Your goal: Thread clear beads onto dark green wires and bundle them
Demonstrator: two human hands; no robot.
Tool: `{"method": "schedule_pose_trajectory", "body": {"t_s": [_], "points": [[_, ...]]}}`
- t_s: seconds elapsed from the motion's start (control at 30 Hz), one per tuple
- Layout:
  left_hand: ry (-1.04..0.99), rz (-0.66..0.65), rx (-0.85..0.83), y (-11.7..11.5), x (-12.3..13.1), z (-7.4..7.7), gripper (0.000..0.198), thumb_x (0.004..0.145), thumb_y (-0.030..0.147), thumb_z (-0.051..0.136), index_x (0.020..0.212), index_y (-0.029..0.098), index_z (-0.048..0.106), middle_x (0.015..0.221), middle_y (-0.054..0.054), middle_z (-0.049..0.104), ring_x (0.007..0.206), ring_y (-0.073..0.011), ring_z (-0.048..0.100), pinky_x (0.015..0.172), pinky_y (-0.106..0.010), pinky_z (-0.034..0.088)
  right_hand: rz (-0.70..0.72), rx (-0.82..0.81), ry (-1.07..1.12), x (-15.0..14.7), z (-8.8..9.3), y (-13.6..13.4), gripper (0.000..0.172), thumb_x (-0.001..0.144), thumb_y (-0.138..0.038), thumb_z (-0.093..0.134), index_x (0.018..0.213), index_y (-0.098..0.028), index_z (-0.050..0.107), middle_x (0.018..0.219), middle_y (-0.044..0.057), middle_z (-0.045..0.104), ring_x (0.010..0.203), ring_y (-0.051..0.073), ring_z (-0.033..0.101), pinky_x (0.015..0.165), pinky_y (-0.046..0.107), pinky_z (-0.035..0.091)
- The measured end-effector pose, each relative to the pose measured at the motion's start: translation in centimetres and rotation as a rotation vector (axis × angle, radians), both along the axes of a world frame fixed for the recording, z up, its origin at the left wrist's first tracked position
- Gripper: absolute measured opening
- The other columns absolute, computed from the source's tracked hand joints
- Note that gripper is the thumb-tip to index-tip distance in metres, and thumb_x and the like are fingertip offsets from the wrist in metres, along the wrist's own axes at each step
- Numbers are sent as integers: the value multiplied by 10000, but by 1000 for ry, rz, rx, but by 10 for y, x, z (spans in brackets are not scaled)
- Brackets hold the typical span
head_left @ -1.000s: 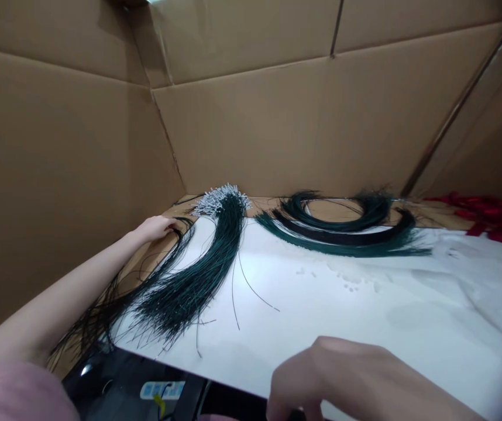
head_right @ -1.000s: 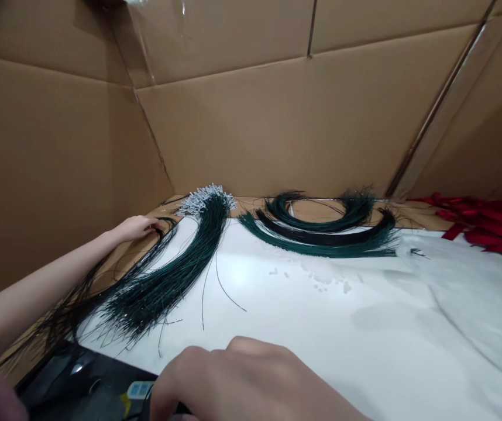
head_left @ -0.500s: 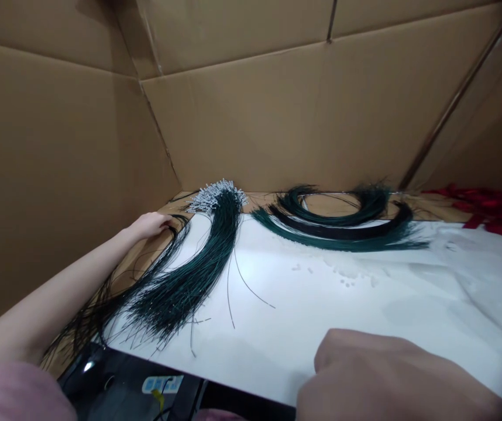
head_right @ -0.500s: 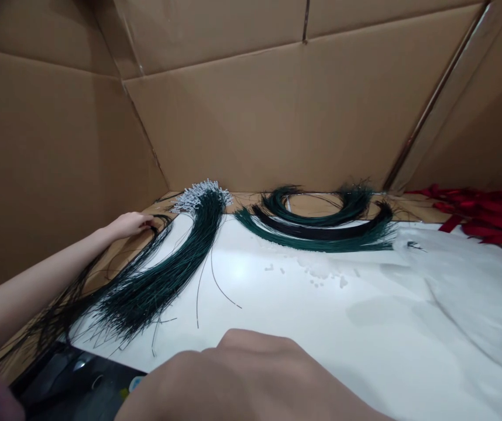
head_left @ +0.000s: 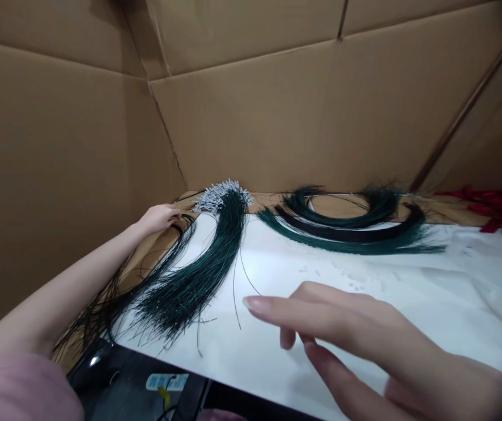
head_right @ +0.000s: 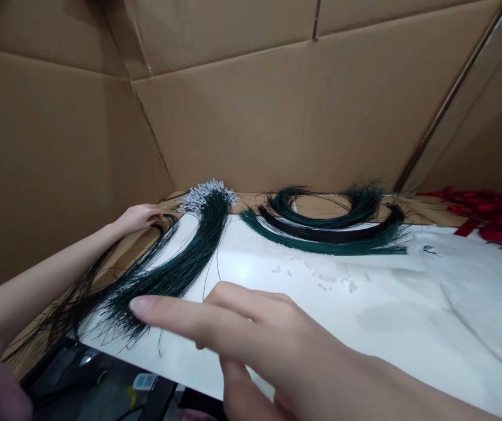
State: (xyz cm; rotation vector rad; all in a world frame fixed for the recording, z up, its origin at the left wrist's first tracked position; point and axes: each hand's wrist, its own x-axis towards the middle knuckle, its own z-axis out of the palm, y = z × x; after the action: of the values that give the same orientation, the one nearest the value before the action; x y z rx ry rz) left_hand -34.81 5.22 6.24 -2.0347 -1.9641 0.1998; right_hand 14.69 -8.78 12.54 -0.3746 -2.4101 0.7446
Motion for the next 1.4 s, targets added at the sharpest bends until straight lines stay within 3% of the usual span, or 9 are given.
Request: {"method": "schedule_pose_trajectory", "body": {"t_s": [0.1, 0.2, 0.3, 0.43, 0.57, 0.8, 1.0, 1.17, 1.4], "points": [[20, 79, 63, -1, 6, -2, 352, 878, 346, 417, 1073, 217, 679, 1133, -110, 695, 1028, -284, 649, 774, -309, 472, 80, -36, -3, -5, -3, 7, 686, 828, -6, 473, 1414, -360, 442, 989, 1, 681, 903, 140, 670, 781, 208, 576], [31, 211, 114, -4, 9, -5, 387, 873, 366, 407, 1016, 133, 682, 1043, -195, 701, 927, -342, 667, 714, -354, 479, 107, -73, -67, -8, -6, 13, 691, 837, -5, 481, 1421, -364, 394, 1022, -5, 658, 935, 126, 655, 710, 170, 567], [39, 254, 98, -8, 8, -6, 370, 831, 337, 472, 1067, 124, 662, 1055, -205, 690, 931, -341, 662, 724, -351, 485, 95, -93, -91, -10, -10, 14, 673, 871, -31, 473, 1420, -405, 363, 1034, -16, 643, 931, 117, 648, 658, 153, 553], [43, 163, 12, -12, 6, -6, 548, 715, 221, 573, 1261, 176, 569, 1224, -173, 627, 1119, -336, 594, 837, -349, 483, 87, -98, -104, -12, -13, 14, 644, 889, -56, 478, 1411, -416, 367, 1033, -19, 637, 926, 114, 643, 680, 159, 550], [-1, 25, -112, -9, 7, -8, 570, 669, 135, 547, 1229, 236, 587, 1306, -87, 601, 1193, -286, 565, 891, -321, 477, 75, -98, -120, -14, -14, 14, 642, 892, -59, 479, 1403, -434, 371, 1031, -28, 640, 933, 110, 642, 677, 149, 543], [-104, -91, -214, 3, -1, -11, 421, 624, 110, 514, 1018, 206, 626, 1079, -47, 684, 1006, -235, 641, 787, -268, 483, 27, -104, -138, -13, -14, 11, 570, 917, -91, 486, 1385, -411, 427, 1024, -26, 652, 924, 102, 641, 782, 169, 542], [-170, -209, -268, -1, -6, -13, 228, 595, 130, 489, 798, 198, 568, 825, -40, 641, 785, -217, 611, 686, -282, 432, 31, -82, -141, -14, -16, 14, 545, 916, -87, 485, 1372, -384, 453, 986, -27, 657, 882, 97, 642, 783, 177, 538], [-207, -257, -286, -14, -7, -15, 216, 584, 134, 468, 779, 200, 532, 803, -35, 619, 776, -210, 583, 688, -274, 415, 46, -94, -135, -18, -16, 16, 525, 913, -84, 478, 1358, -362, 468, 985, -24, 656, 876, 94, 638, 724, 162, 537], [-239, -241, -286, -35, -14, -16, 324, 586, 145, 477, 902, 186, 536, 953, -63, 637, 908, -228, 596, 781, -272, 446, 61, -115, -153, -21, -14, 20, 509, 899, -64, 461, 1341, -316, 491, 966, -9, 652, 857, 109, 642, 656, 175, 528]]}}
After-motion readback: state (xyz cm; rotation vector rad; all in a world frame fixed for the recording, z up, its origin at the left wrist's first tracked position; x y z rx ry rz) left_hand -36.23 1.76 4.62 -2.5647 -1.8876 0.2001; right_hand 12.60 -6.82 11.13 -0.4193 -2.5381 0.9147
